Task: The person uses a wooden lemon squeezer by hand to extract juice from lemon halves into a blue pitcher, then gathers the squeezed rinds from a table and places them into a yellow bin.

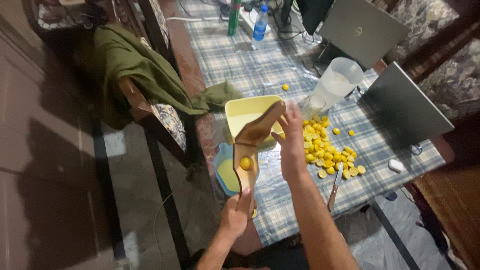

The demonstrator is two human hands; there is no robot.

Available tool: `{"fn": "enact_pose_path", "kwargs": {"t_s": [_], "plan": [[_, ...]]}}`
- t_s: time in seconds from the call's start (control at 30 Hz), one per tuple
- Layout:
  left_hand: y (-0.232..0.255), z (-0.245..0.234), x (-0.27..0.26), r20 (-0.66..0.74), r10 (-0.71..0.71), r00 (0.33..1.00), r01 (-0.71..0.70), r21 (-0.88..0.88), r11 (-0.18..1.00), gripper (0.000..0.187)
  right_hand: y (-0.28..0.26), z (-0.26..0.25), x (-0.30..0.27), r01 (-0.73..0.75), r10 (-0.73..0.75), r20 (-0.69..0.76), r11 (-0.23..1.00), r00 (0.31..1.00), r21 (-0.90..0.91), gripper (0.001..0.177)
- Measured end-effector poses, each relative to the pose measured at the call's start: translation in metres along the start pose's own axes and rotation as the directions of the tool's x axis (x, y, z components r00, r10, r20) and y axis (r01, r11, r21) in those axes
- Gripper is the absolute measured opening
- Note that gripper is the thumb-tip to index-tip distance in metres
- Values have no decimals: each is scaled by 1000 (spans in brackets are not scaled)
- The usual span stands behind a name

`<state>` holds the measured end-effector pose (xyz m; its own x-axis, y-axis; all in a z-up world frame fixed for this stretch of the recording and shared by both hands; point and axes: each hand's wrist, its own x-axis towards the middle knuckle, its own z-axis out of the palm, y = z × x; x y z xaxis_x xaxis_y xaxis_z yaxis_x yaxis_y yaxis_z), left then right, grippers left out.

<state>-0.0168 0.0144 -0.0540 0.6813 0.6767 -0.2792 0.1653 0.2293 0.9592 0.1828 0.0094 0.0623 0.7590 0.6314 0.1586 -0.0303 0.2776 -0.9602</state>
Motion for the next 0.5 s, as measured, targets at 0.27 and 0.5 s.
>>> {"fn": "enact_pose_path", "kwargs": {"t_s": [0.27,0.5], "plan": [[-10,0,17,-14,99,995,-98,49,994,49,-23,14,-39,-544,576,77,801,814,-249,64],[39,17,-7,62,136,989,-133,-56,990,68,-18,18,-50,-735,790,65,595,610,-326,63]]}}
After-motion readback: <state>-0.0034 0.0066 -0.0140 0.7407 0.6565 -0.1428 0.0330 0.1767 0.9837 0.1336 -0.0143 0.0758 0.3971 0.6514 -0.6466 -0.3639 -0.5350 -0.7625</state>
